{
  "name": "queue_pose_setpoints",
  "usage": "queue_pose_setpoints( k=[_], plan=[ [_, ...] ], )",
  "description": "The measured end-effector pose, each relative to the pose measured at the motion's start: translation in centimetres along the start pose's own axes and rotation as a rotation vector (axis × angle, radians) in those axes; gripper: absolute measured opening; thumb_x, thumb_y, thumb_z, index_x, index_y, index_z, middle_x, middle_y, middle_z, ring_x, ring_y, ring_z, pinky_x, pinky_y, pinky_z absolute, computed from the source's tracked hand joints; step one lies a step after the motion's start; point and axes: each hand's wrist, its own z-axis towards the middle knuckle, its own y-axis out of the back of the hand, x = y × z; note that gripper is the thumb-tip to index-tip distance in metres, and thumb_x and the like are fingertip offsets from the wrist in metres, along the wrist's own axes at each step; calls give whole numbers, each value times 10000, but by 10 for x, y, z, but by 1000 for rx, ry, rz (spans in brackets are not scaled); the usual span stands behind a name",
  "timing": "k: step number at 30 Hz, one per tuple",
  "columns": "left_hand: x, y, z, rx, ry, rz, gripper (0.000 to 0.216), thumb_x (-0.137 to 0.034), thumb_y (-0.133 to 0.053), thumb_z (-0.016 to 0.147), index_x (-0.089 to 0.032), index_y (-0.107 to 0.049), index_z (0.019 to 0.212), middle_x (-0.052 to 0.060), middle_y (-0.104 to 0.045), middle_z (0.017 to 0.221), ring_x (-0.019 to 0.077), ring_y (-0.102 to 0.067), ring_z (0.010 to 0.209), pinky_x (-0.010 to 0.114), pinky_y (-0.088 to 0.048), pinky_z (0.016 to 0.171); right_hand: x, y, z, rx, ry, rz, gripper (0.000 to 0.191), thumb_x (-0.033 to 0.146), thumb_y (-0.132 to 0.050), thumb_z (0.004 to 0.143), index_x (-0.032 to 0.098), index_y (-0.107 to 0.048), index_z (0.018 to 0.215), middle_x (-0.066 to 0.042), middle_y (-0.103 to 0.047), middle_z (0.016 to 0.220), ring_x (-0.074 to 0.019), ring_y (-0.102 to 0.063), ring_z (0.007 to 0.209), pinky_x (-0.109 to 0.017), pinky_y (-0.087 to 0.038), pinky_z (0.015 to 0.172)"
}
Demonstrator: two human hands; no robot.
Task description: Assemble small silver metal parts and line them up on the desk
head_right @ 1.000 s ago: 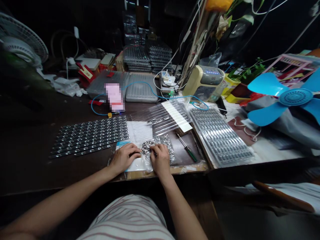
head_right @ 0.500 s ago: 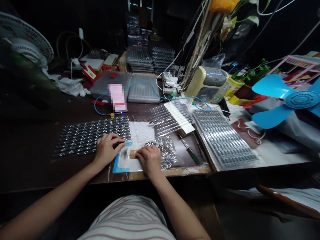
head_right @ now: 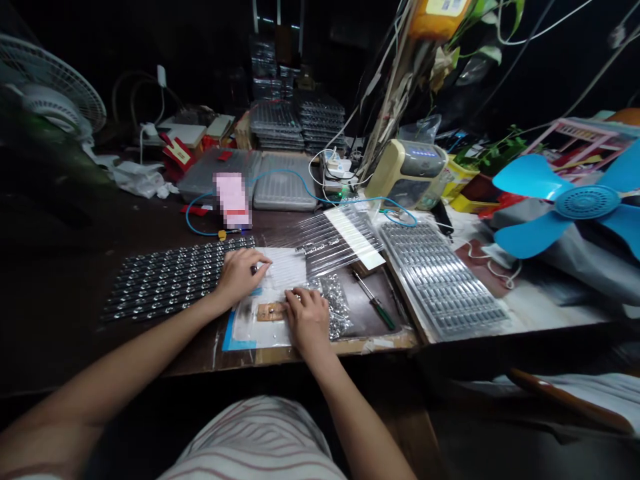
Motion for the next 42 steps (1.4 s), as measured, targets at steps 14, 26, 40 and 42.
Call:
queue_pose_setpoints(
  k=[14,26,40,42],
  plan=[
    [-15,-16,30,142,127,-352,206,-253,-527,846,-194,-645,1004,37,-697,882,160,-641,736,272,-466,687,-24,-2,-18,-54,-73,66,80,228,-569,888,212,-629,839,-40,-631,934,-196,-514,892,-314,-370,753],
    [-13,3,-77,173,206,-432,125,-224,-599,811,-193,-683,899,34,-686,863,162,-624,754,256,-495,646,-18,-4,-9,2,-45,13,80,253,-576,883,213,-634,844,-41,-619,859,-188,-518,825,-309,-362,701],
    [-24,-9,-81,149,63,-271,118,-265,-607,840,-240,-712,886,34,-657,844,172,-599,794,293,-460,717,-19,-3,-12,-100,-136,239,95,203,-529,875,205,-567,788,-34,-630,823,-171,-566,807,-293,-426,750],
    [-25,-9,-80,151,56,-246,120,-271,-602,842,-239,-712,879,35,-653,835,173,-596,790,296,-457,717,-20,-4,-12,-102,-142,238,109,236,-539,885,206,-572,786,-31,-637,803,-172,-572,791,-293,-429,738]
  ],
)
